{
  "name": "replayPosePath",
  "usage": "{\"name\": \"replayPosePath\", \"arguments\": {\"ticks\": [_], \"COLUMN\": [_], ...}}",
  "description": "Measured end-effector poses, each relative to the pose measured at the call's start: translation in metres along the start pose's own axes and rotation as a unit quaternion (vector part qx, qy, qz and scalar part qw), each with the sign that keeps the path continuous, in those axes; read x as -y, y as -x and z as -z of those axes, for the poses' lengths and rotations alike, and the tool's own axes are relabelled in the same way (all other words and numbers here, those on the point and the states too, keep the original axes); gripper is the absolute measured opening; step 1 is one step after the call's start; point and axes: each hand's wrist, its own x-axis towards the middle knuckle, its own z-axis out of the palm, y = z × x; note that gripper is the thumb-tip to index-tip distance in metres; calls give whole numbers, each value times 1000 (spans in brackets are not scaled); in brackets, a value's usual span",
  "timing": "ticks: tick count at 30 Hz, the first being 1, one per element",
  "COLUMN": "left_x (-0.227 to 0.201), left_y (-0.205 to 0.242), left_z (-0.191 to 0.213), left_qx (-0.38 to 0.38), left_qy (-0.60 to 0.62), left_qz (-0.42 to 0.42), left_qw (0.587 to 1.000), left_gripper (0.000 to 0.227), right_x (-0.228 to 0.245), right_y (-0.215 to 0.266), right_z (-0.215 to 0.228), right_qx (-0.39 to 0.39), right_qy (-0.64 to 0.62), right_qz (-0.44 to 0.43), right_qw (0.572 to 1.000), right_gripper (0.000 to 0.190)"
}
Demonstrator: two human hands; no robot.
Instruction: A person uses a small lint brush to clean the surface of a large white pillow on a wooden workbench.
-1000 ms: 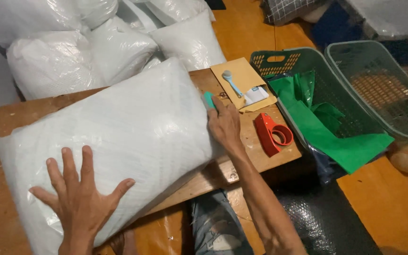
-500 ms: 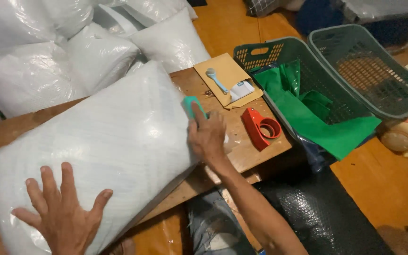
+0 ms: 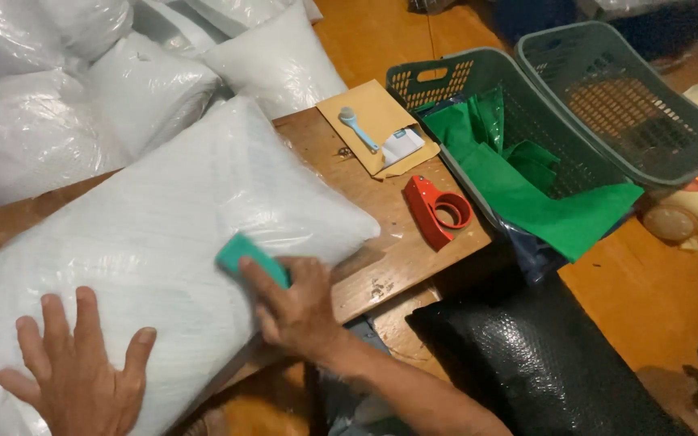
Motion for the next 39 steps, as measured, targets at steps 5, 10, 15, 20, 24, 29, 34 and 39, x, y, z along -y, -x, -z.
{"name": "replayPosePath", "arguments": {"ticks": [5, 10, 15, 20, 24, 29, 34, 39], "left_x": [-3, -2, -7, -21, -19, -7, -22, -6], "left_y": [8, 5, -4, -18, -15, -10, -26, -25], "left_z": [-9, -8, 4, 26, 21, 10, 41, 48], "left_qx": [-160, -151, -115, 77, 57, -20, 118, 142], "left_qy": [-134, -82, -61, 21, 30, -8, 6, -8], "left_qz": [-118, -119, -108, 54, 31, -37, 57, 60], "left_qw": [971, 978, 986, 995, 997, 999, 991, 988], "left_gripper": [83, 82, 81, 85, 85, 84, 84, 86], "right_x": [-116, -75, 29, -28, -96, -48, 57, -11], "right_y": [-36, 5, 42, 53, 41, 47, 74, 82], "right_z": [67, 21, -28, -32, 3, -22, -53, -60], "right_qx": [129, -38, -91, -127, -227, -242, -36, -41], "right_qy": [22, 15, -17, 56, 23, -163, -128, -72], "right_qz": [-543, -412, -76, -10, -353, -436, 35, 83], "right_qw": [829, 910, 993, 990, 907, 852, 990, 993], "right_gripper": [68, 60, 79, 50, 50, 67, 42, 76]}}
